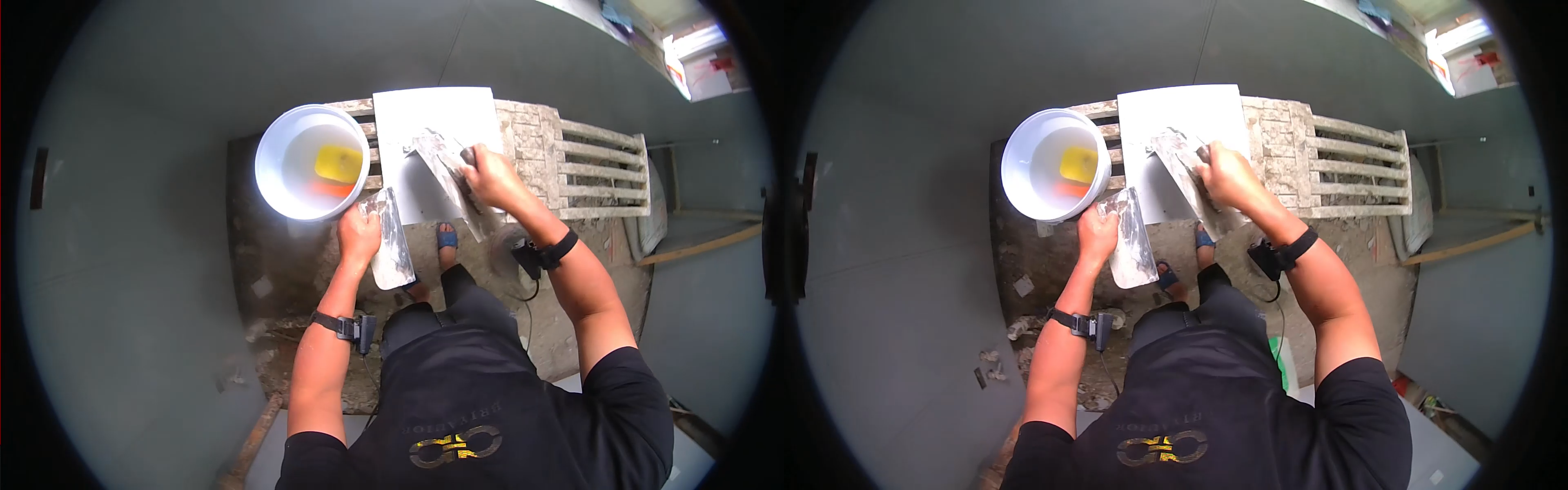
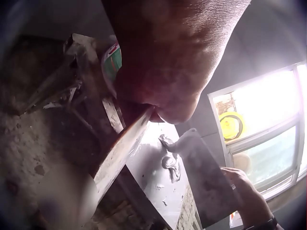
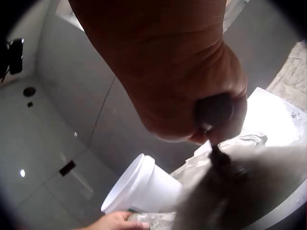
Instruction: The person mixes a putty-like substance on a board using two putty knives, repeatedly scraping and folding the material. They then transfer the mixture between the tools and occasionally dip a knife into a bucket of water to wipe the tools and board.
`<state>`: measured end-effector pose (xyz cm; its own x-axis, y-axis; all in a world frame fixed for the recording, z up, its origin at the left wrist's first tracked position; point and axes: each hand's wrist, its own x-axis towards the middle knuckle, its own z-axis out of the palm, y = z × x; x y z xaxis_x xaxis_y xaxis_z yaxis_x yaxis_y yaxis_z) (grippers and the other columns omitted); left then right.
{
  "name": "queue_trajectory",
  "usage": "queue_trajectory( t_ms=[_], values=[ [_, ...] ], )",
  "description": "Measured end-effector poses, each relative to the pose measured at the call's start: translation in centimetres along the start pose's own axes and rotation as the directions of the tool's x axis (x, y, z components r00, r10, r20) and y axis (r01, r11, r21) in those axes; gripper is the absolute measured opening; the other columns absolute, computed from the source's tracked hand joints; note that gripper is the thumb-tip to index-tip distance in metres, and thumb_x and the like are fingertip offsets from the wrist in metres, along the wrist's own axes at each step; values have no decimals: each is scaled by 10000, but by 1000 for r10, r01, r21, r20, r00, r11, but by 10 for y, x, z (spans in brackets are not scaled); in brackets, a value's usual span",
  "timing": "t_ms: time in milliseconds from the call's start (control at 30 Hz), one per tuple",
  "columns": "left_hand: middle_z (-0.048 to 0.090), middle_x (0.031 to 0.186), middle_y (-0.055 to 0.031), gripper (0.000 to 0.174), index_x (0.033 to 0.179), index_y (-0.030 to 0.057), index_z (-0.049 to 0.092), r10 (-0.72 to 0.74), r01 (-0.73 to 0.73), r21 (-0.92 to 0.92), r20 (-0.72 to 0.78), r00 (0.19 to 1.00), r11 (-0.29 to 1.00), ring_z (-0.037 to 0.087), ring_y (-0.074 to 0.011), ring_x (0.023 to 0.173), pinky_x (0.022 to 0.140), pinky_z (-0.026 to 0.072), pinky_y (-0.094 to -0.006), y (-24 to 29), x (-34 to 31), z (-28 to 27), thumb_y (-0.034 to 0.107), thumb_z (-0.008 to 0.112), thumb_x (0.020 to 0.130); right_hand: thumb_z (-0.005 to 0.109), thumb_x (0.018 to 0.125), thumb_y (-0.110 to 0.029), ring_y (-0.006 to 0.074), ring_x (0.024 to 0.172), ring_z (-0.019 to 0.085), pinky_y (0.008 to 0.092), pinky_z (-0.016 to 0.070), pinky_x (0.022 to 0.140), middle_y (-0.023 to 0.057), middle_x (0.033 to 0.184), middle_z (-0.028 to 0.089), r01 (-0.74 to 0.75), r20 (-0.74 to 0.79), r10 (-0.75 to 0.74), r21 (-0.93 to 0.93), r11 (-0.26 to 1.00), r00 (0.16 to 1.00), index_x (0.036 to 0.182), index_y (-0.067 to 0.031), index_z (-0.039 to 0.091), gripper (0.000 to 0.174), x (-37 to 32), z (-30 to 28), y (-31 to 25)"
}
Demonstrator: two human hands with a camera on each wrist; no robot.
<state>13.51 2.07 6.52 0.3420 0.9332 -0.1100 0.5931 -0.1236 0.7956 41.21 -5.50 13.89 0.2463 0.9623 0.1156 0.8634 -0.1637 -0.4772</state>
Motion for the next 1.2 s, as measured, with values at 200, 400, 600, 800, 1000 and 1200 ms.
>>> queue_trajectory(
  t_ms=[200, 400, 600, 800, 1000, 1200],
  values=[
    [644, 857, -306, 228, 900, -49, 607, -50, 50, 20, -15, 999, 999, 628, -494, 855, 757, 495, -542, 3, 1, 2, 154, 577, 802, 491, 871, -83, 427, 685, 668, 507, 538, 631, 261, 707, 646, 142, 340, -53, -244, 959, 939, 947, 48, 535, 158, 15, -8, -17],
    [643, 882, -315, 249, 928, -59, 618, -76, 76, -4, -30, 997, 997, 622, -499, 885, 796, 499, -545, 8, -6, 0, 159, 565, 821, 505, 876, -71, 371, 660, 682, 452, 547, 605, 231, 707, 658, 272, 289, -190, -278, 921, 938, 900, 48, 632, 176, 39, -16, -40],
    [658, 922, -305, 274, 1002, -56, 620, -94, 96, 66, -28, 995, 993, 628, -489, 921, 832, 503, -539, 20, -7, -2, 150, 567, 829, 541, 860, -96, 360, 668, 690, 439, 554, 621, 221, 724, 671, 214, 449, -37, -351, 911, 893, 923, 47, 642, 186, 55, -14, -21],
    [657, 917, -303, 286, 994, -53, 627, -109, 114, 48, -95, 989, 992, 638, -474, 922, 818, 510, -517, 28, -7, -4, 158, 586, 806, 582, 881, -121, 232, 607, 666, 357, 543, 567, 149, 719, 663, -698, 667, 433, 185, 692, 607, 896, 4, 653, 144, 48, -71, 18],
    [646, 882, -300, 283, 963, -77, 614, -97, 100, 66, -46, 994, 993, 630, -478, 876, 769, 504, -523, 29, 2, 0, 146, 598, 789, 554, 974, -280, 198, 798, 690, 344, 597, 705, 97, 961, 708, -833, 861, 203, 505, -227, 467, 1070, -17, 659, 298, -10, -66, 123],
    [640, 882, -287, 217, 918, -45, 586, -146, 150, 49, -63, 987, 987, 616, -477, 889, 788, 483, -535, 32, -1, 2, 152, 570, 827, 555, 974, -291, 196, 785, 686, 339, 598, 695, 93, 944, 704, -823, 860, 95, 507, -256, 501, 1057, -14, 658, 307, 18, -41, 162]
  ],
)
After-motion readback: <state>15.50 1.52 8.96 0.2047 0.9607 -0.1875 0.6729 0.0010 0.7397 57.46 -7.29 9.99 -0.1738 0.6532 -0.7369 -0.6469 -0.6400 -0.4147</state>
